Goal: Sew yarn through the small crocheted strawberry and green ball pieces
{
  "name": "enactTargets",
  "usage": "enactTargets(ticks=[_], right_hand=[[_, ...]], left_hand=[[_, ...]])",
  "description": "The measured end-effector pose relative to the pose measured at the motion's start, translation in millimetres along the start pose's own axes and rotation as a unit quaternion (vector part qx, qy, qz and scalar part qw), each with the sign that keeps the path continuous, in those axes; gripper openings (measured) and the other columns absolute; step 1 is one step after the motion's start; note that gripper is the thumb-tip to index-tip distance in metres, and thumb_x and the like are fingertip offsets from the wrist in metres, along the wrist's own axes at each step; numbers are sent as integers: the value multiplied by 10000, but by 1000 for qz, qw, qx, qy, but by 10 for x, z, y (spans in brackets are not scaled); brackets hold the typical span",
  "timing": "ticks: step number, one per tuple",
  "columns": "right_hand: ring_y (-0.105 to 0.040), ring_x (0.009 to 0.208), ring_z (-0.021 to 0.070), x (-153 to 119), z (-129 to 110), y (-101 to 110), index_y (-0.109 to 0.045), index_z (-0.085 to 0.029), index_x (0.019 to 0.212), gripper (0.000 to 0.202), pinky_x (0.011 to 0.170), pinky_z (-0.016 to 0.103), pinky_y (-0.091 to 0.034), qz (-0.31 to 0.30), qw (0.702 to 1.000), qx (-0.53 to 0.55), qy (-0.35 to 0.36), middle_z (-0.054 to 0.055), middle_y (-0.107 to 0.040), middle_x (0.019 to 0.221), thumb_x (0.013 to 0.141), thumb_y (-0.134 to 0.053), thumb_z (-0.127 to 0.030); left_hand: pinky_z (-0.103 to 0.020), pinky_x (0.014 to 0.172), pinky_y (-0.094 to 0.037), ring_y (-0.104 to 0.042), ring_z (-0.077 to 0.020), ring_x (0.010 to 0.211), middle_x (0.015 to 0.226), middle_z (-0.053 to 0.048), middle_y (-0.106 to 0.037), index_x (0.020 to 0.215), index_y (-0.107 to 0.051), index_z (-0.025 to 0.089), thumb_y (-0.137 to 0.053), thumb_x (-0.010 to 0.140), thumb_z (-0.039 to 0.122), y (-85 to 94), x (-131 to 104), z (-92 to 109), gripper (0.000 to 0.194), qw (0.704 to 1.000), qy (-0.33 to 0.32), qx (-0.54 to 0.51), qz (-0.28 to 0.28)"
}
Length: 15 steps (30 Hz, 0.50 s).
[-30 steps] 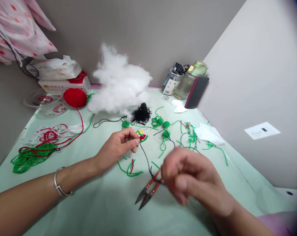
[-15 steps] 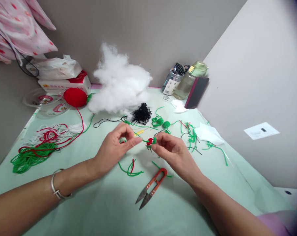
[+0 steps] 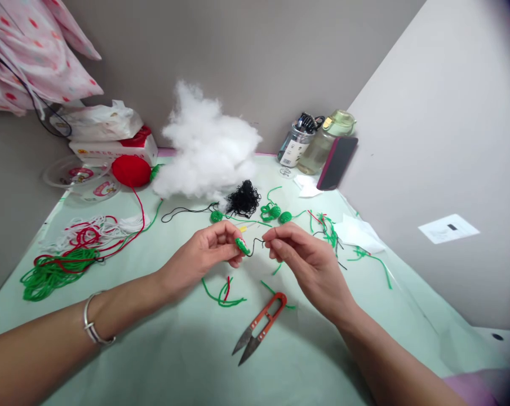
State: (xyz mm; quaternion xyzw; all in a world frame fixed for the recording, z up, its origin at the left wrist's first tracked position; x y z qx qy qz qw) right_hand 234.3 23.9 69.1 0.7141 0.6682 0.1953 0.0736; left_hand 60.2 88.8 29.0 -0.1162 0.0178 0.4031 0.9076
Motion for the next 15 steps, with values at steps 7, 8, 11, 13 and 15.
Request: enactTargets(ticks=[7,8,11,13,15], right_hand=[[-574,719,128,-40,-1,-102,-675,-205,965,60,653,271,-495,-21,991,-99,83,15,-619,830,907,-688,-198],[-566,708,125,-37,1,-112,-674,-202,923,25,634,266,-481,-23,990,-110,86,14,-612,812,926,-655,-186],[-563,701,129,-20,7,-124,-675,-197,868,95,613,262,-466,-38,990,-117,71,16,-607,788,942,-617,-187],[-579,722,134,-11,8,-117,-683,-197,871,102,630,264,-478,-48,991,-111,56,20,-623,797,945,-614,-200],[-599,738,136,-8,12,-90,-692,-200,913,121,655,269,-497,-40,993,-96,46,25,-642,822,966,-583,-207]], left_hand=[[-296,740,-501,-635,-136,737,796,2,-642,920,-580,180,-679,871,254,-85,-28,-62,133,996,46,-48,-52],[-300,739,-503,-639,-140,741,792,2,-641,926,-576,181,-689,872,272,-99,-37,-56,155,996,48,-41,-60],[-307,741,-507,-652,-145,754,820,7,-639,994,-577,196,-700,879,321,-111,-52,-21,210,997,39,-26,-55],[-304,740,-509,-656,-143,754,825,10,-635,991,-587,198,-696,884,339,-103,-52,-2,208,998,27,-23,-45],[-300,739,-510,-659,-141,751,821,10,-640,952,-589,193,-699,885,341,-88,-47,-6,196,999,22,-28,-38]])
Point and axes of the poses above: each hand's wrist, its own x-axis towards the middle knuckle, its own y-axis out of the back of the hand, z = x × y, the point moved 4 cm from there along x, towards the middle knuckle
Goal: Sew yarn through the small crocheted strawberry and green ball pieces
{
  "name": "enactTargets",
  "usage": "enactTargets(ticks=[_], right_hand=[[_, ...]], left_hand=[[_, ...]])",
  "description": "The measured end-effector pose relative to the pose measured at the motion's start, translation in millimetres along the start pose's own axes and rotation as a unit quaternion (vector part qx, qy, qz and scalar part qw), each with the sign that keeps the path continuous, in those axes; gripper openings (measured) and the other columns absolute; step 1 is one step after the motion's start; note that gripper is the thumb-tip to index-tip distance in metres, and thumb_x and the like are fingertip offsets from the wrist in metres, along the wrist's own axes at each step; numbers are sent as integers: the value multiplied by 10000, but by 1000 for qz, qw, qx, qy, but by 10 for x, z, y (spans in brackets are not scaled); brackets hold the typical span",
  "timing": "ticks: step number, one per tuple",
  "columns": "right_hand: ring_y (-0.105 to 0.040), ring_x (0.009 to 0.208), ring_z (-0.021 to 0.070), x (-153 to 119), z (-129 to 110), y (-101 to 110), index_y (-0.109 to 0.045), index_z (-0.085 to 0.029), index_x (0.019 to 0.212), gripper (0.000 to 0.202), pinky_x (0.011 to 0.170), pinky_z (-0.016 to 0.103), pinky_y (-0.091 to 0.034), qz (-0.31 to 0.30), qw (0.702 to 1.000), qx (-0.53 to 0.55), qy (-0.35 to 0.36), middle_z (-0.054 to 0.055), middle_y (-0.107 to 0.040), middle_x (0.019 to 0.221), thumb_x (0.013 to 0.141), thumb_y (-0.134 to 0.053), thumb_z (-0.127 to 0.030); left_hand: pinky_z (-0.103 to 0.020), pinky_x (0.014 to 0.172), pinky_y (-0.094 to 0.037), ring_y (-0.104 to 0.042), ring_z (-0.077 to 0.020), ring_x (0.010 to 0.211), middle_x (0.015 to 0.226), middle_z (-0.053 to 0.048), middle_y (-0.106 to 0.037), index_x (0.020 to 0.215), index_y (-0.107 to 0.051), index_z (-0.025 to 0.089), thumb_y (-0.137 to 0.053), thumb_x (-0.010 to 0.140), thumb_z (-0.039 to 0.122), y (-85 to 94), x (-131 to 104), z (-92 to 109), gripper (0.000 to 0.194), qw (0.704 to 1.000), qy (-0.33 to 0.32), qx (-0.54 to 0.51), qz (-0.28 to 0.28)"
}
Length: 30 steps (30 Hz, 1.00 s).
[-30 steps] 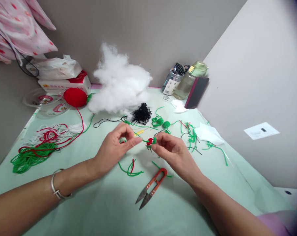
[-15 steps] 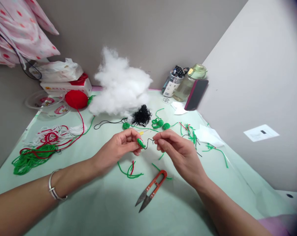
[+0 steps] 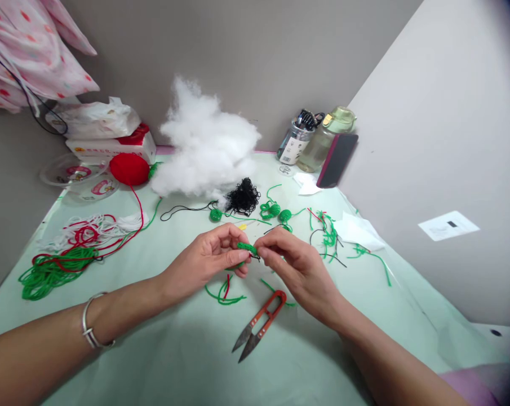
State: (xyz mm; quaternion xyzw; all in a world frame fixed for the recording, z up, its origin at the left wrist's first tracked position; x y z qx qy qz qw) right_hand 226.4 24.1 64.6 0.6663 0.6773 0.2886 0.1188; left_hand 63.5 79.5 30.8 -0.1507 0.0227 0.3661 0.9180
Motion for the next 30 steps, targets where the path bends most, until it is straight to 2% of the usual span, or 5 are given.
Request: enactTargets(ticks=[5,8,11,14,30], right_hand=[[-608,622,111,-40,41,69,-682,-206,1095,179,619,266,-521,43,998,33,-17,3,-664,778,1003,-530,-214],[-588,576,97,-62,7,84,-669,-208,998,98,585,249,-491,60,998,-12,-3,-16,-666,737,979,-575,-189],[-581,643,108,-68,-84,67,-672,-201,849,118,592,246,-464,58,993,-80,60,8,-650,775,942,-619,-151],[-550,648,111,-72,-122,50,-693,-195,853,112,579,243,-437,63,988,-113,89,2,-582,731,925,-634,-133],[-456,577,82,-74,-85,-2,-656,-167,800,149,553,222,-379,28,993,-99,52,-34,-528,647,906,-594,-83]], left_hand=[[-281,740,-499,-657,-121,734,792,27,-662,938,-560,196,-687,911,327,61,11,-44,184,999,-2,-27,29],[-277,750,-499,-658,-107,718,819,32,-676,943,-549,200,-689,913,320,77,13,-49,188,998,-1,-39,42],[-285,765,-502,-662,-113,722,814,29,-684,946,-558,199,-697,907,326,74,16,-35,193,998,-2,-33,46],[-293,788,-500,-666,-120,738,805,23,-684,937,-573,193,-703,901,324,71,17,-21,188,999,-5,-18,48],[-278,796,-510,-685,-114,763,832,34,-689,937,-577,204,-714,901,330,89,30,-58,190,999,-17,-9,46]])
Point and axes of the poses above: each hand's wrist, its own x-axis towards the middle knuckle, its own y-axis out of the back of the hand, z = x × y, the point moved 4 cm from there along x, towards the middle knuckle
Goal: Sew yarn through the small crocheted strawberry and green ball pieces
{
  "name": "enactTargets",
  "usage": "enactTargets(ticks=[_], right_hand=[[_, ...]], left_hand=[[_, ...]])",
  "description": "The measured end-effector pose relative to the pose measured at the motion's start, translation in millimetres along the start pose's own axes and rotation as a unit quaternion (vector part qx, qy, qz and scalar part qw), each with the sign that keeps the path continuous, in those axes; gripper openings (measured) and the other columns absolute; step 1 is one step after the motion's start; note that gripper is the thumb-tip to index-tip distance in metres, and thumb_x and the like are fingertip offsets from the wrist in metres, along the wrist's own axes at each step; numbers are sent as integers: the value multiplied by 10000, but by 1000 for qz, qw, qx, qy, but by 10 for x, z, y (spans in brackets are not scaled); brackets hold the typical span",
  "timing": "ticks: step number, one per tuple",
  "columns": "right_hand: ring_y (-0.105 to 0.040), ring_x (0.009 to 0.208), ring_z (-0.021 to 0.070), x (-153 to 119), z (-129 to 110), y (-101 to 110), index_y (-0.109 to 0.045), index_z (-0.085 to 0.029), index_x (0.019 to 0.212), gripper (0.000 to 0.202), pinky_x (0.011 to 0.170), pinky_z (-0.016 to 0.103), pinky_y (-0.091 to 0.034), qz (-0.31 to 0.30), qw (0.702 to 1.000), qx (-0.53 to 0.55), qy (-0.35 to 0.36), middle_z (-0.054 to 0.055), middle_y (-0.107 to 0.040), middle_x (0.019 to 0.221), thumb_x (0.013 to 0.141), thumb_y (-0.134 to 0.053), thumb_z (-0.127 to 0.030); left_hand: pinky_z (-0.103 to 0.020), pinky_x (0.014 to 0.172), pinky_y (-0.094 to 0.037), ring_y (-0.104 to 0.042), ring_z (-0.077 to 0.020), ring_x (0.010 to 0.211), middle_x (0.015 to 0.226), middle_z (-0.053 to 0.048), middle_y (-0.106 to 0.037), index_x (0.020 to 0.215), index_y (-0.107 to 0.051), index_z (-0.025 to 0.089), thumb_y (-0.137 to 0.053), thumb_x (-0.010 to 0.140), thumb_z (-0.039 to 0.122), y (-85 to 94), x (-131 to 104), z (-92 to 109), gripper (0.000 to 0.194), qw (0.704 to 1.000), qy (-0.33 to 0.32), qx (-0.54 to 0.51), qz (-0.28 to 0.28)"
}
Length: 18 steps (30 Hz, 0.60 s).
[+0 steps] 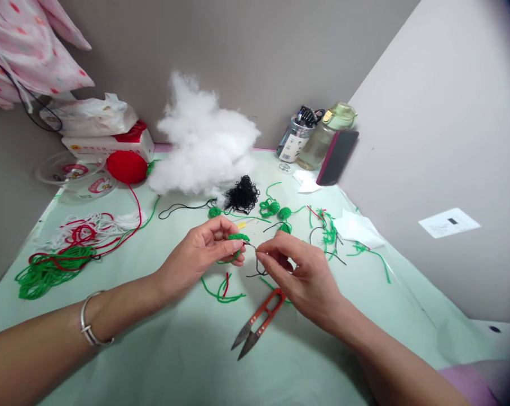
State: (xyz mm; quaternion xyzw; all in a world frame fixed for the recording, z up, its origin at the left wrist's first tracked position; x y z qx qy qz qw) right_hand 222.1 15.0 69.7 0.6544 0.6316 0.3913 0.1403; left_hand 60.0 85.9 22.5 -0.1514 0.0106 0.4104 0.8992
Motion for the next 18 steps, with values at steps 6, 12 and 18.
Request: enactTargets(ticks=[6,12,18], right_hand=[[-451,565,76,-6,-8,-1,-648,-172,786,150,547,220,-372,-12,999,24,-20,-38,-530,641,895,-587,-89],[-421,521,79,-34,55,-63,-644,-176,785,141,502,225,-345,-48,984,108,-135,-48,-513,587,914,-589,-193],[-429,557,92,-66,60,-118,-637,-175,805,146,524,239,-360,-24,978,152,-140,-28,-537,638,929,-585,-233]], left_hand=[[-268,766,-524,-673,-110,753,823,33,-662,913,-583,199,-723,889,320,-1,-18,32,186,999,-22,27,12],[-246,734,-538,-638,-112,784,838,24,-618,869,-611,194,-728,871,279,-18,-78,74,145,988,-91,111,48],[-241,728,-531,-604,-116,793,843,11,-614,868,-618,205,-681,897,196,-16,-121,54,70,960,-185,202,65]])
Point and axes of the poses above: each hand's wrist, its own x-axis towards the middle knuckle, its own y-axis out of the back of the hand, z = x × y, the point moved 4 cm from there along x, towards the middle knuckle
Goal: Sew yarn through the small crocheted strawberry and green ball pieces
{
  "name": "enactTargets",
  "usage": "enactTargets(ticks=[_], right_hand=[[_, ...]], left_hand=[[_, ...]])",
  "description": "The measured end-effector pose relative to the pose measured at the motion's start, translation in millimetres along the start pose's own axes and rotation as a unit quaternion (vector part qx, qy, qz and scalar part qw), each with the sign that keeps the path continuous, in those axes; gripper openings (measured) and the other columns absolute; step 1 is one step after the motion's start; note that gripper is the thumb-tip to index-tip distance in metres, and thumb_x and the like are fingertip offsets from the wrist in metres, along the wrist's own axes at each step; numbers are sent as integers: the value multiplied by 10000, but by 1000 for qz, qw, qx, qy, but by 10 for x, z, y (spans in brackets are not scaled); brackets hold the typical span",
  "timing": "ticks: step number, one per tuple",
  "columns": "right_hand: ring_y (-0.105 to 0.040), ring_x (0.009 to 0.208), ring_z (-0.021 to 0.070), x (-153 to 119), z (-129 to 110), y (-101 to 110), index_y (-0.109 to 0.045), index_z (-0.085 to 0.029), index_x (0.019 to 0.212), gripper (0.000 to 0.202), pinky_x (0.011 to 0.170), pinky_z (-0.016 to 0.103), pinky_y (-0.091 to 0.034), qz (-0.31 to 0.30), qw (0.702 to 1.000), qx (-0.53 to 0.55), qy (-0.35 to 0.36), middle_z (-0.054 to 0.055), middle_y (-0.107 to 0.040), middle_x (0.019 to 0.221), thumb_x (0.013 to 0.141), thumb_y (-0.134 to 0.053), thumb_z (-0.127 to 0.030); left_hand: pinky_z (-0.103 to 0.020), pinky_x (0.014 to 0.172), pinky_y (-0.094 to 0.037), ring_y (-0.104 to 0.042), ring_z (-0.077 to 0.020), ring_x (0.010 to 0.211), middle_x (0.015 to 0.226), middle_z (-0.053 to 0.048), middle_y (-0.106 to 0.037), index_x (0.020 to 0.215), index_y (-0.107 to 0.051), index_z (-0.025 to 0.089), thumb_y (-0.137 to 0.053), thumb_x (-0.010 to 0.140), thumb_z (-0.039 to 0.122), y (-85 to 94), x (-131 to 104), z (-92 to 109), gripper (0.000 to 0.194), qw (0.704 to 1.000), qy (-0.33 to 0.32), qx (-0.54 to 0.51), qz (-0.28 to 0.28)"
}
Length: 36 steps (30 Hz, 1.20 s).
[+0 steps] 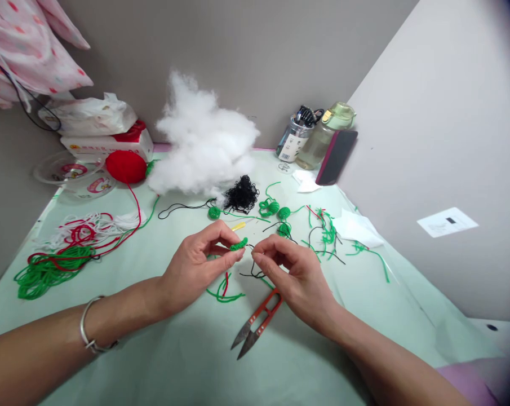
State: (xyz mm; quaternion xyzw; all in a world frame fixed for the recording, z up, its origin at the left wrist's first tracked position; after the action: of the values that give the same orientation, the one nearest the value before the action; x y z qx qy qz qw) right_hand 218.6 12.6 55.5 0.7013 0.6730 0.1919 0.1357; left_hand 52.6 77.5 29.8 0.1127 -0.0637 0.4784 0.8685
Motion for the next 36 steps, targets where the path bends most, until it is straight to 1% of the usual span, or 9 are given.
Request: enactTargets(ticks=[4,6,10,12,15,19,25,31,36], right_hand=[[-469,606,101,-1,23,-26,-657,-180,843,120,569,247,-398,0,999,34,9,-16,-575,695,937,-605,-235],[-495,634,105,9,32,-24,-672,-188,854,105,591,251,-415,6,998,51,23,-13,-593,725,936,-623,-231],[-545,686,114,52,46,20,-703,-212,873,62,625,259,-443,54,994,77,59,-6,-632,780,924,-667,-216],[-548,687,118,73,49,39,-719,-222,879,59,630,264,-450,77,991,71,80,-7,-639,773,916,-679,-197],[-545,678,121,88,45,42,-739,-230,884,101,645,271,-458,92,988,40,117,-8,-641,747,912,-674,-159],[-585,719,128,97,71,14,-738,-221,906,80,678,273,-493,62,993,47,94,8,-661,798,918,-668,-184],[-665,804,143,96,66,-61,-699,-181,960,197,750,279,-550,-54,991,122,11,40,-699,880,975,-613,-358],[-704,791,147,76,76,-77,-652,-192,998,121,761,290,-592,-34,986,161,-5,31,-709,891,941,-662,-298],[-702,850,143,40,15,-39,-621,-217,1070,162,777,280,-609,41,992,66,98,38,-707,973,921,-642,-155]], left_hand=[[-273,776,-519,-616,-140,860,904,-19,-659,959,-637,220,-613,906,82,-21,-47,54,150,982,-170,77,-34],[-281,812,-514,-626,-149,907,952,-27,-671,1005,-639,228,-585,902,52,-29,-57,79,212,974,-201,96,-47],[-296,890,-507,-629,-154,969,1007,-23,-655,1049,-620,240,-538,958,144,11,10,53,156,1000,-17,-11,-13],[-311,931,-500,-624,-162,1019,1048,-25,-645,1059,-616,239,-515,994,249,-5,27,42,120,990,87,-106,-22],[-331,964,-479,-624,-172,1034,1050,-24,-637,1047,-624,230,-530,999,376,-53,30,58,180,965,161,-193,-72],[-334,909,-485,-664,-157,894,913,8,-613,980,-601,213,-662,929,351,-67,33,49,160,954,180,-220,-98],[-333,864,-514,-665,-151,846,852,9,-623,913,-591,199,-693,898,284,-57,64,31,134,956,162,-228,-91],[-327,873,-515,-640,-151,865,860,10,-617,895,-592,205,-702,879,273,-86,49,-3,130,956,172,-214,-102],[-326,896,-506,-651,-133,827,881,19,-582,890,-609,197,-702,880,301,-108,57,-49,140,944,203,-244,-94]])
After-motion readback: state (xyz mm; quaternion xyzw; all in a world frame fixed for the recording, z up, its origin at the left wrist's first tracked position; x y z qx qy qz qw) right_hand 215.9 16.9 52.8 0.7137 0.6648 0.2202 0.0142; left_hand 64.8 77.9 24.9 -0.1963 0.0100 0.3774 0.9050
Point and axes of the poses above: each hand's wrist, its own x-axis towards the middle knuckle, its own y-axis out of the back of the hand, z = x × y, the point moved 4 cm from there along x, towards the middle knuckle
